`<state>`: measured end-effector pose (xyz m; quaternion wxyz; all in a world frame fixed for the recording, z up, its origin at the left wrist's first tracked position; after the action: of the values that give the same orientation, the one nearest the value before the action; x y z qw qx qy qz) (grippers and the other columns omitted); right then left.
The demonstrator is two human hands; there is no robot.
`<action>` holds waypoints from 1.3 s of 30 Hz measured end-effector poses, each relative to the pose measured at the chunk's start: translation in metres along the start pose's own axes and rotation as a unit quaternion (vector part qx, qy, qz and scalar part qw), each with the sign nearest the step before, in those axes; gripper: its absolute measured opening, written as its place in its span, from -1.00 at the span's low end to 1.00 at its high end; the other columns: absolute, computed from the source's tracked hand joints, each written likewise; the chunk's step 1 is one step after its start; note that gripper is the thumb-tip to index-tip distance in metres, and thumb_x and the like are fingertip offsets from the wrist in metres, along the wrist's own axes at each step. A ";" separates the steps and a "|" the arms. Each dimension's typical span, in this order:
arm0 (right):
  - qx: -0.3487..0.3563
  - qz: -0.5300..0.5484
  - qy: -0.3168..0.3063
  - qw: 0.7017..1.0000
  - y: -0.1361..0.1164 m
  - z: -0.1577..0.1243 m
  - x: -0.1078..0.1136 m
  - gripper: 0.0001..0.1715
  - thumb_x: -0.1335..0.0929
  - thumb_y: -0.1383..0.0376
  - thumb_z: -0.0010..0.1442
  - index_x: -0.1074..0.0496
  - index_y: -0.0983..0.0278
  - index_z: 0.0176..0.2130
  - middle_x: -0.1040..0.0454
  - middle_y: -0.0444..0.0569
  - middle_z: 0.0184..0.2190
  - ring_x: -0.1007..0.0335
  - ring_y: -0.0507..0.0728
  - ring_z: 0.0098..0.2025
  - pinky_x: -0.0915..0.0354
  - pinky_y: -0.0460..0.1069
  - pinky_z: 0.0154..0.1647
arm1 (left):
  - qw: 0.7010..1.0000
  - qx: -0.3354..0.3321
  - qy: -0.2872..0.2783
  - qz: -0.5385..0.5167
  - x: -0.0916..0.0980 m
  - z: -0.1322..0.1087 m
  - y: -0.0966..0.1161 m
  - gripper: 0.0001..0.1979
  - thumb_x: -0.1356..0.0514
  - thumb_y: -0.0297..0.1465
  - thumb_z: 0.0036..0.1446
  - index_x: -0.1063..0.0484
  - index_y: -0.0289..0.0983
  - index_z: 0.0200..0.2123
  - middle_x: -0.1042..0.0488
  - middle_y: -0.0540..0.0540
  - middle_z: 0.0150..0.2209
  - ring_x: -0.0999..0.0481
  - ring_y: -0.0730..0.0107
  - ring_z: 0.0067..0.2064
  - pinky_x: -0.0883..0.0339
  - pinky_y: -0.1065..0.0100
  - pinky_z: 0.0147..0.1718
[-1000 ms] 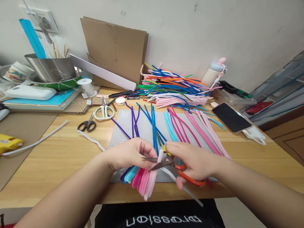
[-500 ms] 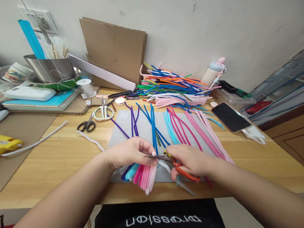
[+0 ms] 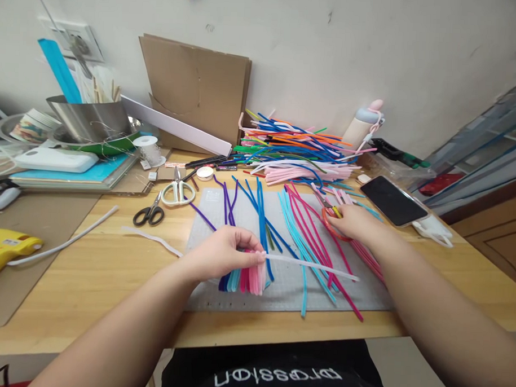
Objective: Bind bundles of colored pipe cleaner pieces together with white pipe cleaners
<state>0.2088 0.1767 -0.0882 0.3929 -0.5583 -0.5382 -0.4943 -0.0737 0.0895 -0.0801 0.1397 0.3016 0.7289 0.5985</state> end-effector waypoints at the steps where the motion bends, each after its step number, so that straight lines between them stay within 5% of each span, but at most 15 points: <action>1: -0.003 -0.002 -0.004 1.000 0.002 0.001 -0.001 -0.51 -0.24 0.05 0.18 -0.51 0.40 -0.33 -0.54 0.27 -0.32 -0.47 0.30 -0.25 -0.18 0.00 -0.39 | 1.000 -0.004 -0.002 0.002 -0.001 0.000 0.001 -0.84 -0.27 -0.30 0.00 -0.49 -0.29 -0.43 -0.51 -0.02 -0.46 -0.44 0.45 -0.43 -0.29 0.40 -0.36; 4: 0.003 0.009 0.016 1.000 -0.003 -0.012 0.010 -0.56 -0.30 0.04 0.14 -0.52 0.36 -0.30 -0.54 0.21 -0.35 -0.46 0.26 -0.30 -0.17 -0.01 -0.41 | 1.000 -0.017 0.003 0.001 -0.001 0.001 0.003 -0.85 -0.27 -0.31 0.00 -0.47 -0.29 -0.43 -0.51 -0.02 -0.45 -0.44 0.46 -0.42 -0.29 0.41 -0.36; 7: 0.086 0.122 0.180 0.972 -0.027 -0.057 0.059 -0.67 -0.30 0.08 0.15 -0.49 0.26 -0.27 -0.53 0.07 -0.37 -0.41 0.19 -0.38 -0.15 -0.01 -0.46 | 0.999 -0.024 0.033 -0.015 0.003 0.003 0.003 -0.84 -0.28 -0.31 -0.01 -0.45 -0.29 -0.42 -0.49 -0.03 -0.47 -0.43 0.45 -0.45 -0.29 0.41 -0.41; 9: 0.208 0.240 0.357 0.878 -0.047 -0.109 0.102 -0.82 -0.30 0.20 0.18 -0.44 0.24 -0.32 -0.49 -0.01 -0.39 -0.37 0.13 -0.37 -0.18 -0.02 -0.40 | 0.997 -0.021 0.071 -0.036 0.010 0.004 0.002 -0.81 -0.30 -0.29 -0.03 -0.44 -0.30 -0.41 -0.48 -0.03 -0.50 -0.43 0.45 -0.47 -0.28 0.41 -0.45; 11: 0.318 0.327 0.435 0.777 -0.067 -0.155 0.123 -0.80 -0.29 0.31 0.18 -0.33 0.25 -0.48 -0.39 -0.06 -0.51 -0.29 0.07 -0.44 -0.18 -0.01 -0.37 | 0.991 -0.022 0.114 -0.067 0.017 0.004 0.002 -0.79 -0.32 -0.29 -0.06 -0.43 -0.31 -0.42 -0.46 -0.01 -0.52 -0.41 0.48 -0.50 -0.26 0.43 -0.48; 13: 0.400 0.343 0.285 0.801 -0.104 -0.163 0.109 -0.66 -0.25 0.33 0.21 -0.23 0.26 -0.59 -0.25 -0.12 -0.62 -0.16 0.01 -0.55 -0.08 -0.05 -0.50 | 0.983 -0.032 0.146 -0.103 0.023 0.004 0.004 -0.77 -0.35 -0.31 -0.10 -0.41 -0.32 -0.43 -0.45 0.01 -0.52 -0.39 0.52 -0.51 -0.25 0.47 -0.50; 16: 0.354 0.354 0.112 0.858 -0.138 -0.142 0.064 -0.59 -0.28 0.24 0.22 -0.18 0.27 -0.62 -0.19 -0.17 -0.66 -0.08 -0.01 -0.59 0.00 -0.06 -0.56 | 0.976 -0.048 0.154 -0.147 0.025 0.004 0.007 -0.73 -0.37 -0.32 -0.13 -0.38 -0.31 -0.42 -0.44 0.03 -0.51 -0.38 0.55 -0.52 -0.24 0.50 -0.51; 18: 0.331 0.460 0.035 0.823 -0.152 -0.125 0.038 -0.80 -0.26 0.26 0.23 -0.30 0.26 -0.43 -0.33 -0.15 -0.52 -0.22 0.01 -0.49 -0.10 -0.08 -0.50 | 0.973 -0.053 0.155 -0.160 0.025 0.004 0.007 -0.72 -0.38 -0.31 -0.13 -0.38 -0.31 -0.42 -0.44 0.04 -0.51 -0.39 0.55 -0.51 -0.25 0.50 -0.50; 22: 0.248 0.671 -0.082 0.693 -0.169 -0.103 0.002 -0.83 -0.28 0.19 0.21 -0.26 0.24 -0.35 -0.29 -0.19 -0.50 -0.21 0.00 -0.50 -0.19 -0.07 -0.48 | 0.969 -0.056 0.179 -0.162 0.026 0.006 0.002 -0.73 -0.36 -0.29 -0.10 -0.38 -0.31 -0.41 -0.43 0.04 -0.51 -0.39 0.54 -0.51 -0.26 0.49 -0.50; 24: 0.213 0.723 -0.102 0.649 -0.171 -0.102 -0.006 -0.81 -0.32 0.18 0.16 -0.28 0.25 -0.33 -0.32 -0.17 -0.46 -0.25 0.01 -0.45 -0.21 -0.06 -0.43 | 0.966 -0.058 0.194 -0.164 0.025 0.007 -0.001 -0.75 -0.36 -0.30 -0.10 -0.39 -0.31 -0.42 -0.43 0.03 -0.51 -0.40 0.52 -0.50 -0.27 0.47 -0.48; 27: 0.190 0.754 -0.102 0.621 -0.170 -0.102 -0.009 -0.78 -0.37 0.17 0.12 -0.31 0.26 -0.34 -0.34 -0.17 -0.46 -0.25 0.01 -0.44 -0.20 -0.06 -0.40 | 0.959 -0.064 0.216 -0.174 0.023 0.009 -0.004 -0.78 -0.37 -0.33 -0.13 -0.42 -0.31 -0.47 -0.45 0.02 -0.49 -0.41 0.50 -0.45 -0.30 0.44 -0.40; 33: 0.176 0.765 -0.083 0.614 -0.159 -0.097 -0.015 -0.75 -0.41 0.15 0.07 -0.37 0.28 -0.38 -0.34 -0.17 -0.49 -0.21 -0.01 -0.48 -0.15 -0.09 -0.47 | 0.963 -0.038 0.207 -0.168 0.019 0.010 -0.005 -0.79 -0.38 -0.32 -0.16 -0.45 -0.30 -0.49 -0.46 0.02 -0.51 -0.40 0.46 -0.46 -0.28 0.40 -0.39; 39: 0.186 0.763 -0.092 0.612 -0.157 -0.099 -0.014 -0.75 -0.42 0.17 0.04 -0.36 0.29 -0.44 -0.37 -0.15 -0.49 -0.24 -0.01 -0.46 -0.20 -0.08 -0.42 | 0.965 0.007 0.131 -0.226 0.014 0.012 -0.010 -0.77 -0.36 -0.29 -0.12 -0.47 -0.34 -0.52 -0.45 0.01 -0.54 -0.36 0.51 -0.48 -0.20 0.45 -0.43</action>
<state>0.0418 0.0951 -0.0964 0.6716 -0.7251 -0.0314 0.1489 -0.0804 0.1064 -0.0901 0.1727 0.0485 0.7941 0.5808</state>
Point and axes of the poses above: each hand's wrist, its own z-axis towards the middle knuckle, its own x-axis out of the back of the hand, y = z × x, the point moved 7 cm from there along z, towards the middle knuckle
